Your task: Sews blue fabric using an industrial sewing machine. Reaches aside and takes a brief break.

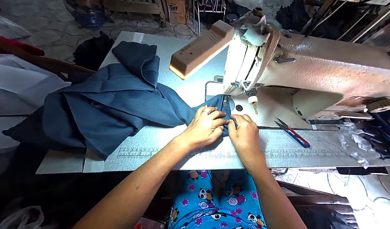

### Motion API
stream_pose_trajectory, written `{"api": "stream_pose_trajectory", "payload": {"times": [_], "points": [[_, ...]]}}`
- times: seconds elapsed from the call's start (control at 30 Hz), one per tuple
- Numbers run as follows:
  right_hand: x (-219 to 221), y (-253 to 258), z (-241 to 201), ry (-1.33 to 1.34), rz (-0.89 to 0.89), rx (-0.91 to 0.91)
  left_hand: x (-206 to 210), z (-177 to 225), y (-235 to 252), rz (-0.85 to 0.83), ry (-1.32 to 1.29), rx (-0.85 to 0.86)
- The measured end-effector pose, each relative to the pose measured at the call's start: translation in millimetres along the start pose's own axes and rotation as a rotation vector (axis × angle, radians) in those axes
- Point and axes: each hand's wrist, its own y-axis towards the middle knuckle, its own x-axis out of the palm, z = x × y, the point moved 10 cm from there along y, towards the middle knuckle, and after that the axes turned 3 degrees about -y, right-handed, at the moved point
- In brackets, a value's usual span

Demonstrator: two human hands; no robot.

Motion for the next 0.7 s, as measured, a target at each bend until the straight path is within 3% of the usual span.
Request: {"api": "stream_pose_trajectory", "payload": {"times": [0.13,0.7], "points": [[2.9,-8.4,-10.1,-0.087,0.033,-0.056,-2.7,-2.0,0.0,-0.007,0.003,0.016],[13.4,-3.0,-9.6,-0.044,-0.191,0.004,-1.4,5.2,-7.8,-0.082,0.022,-0.085]]}}
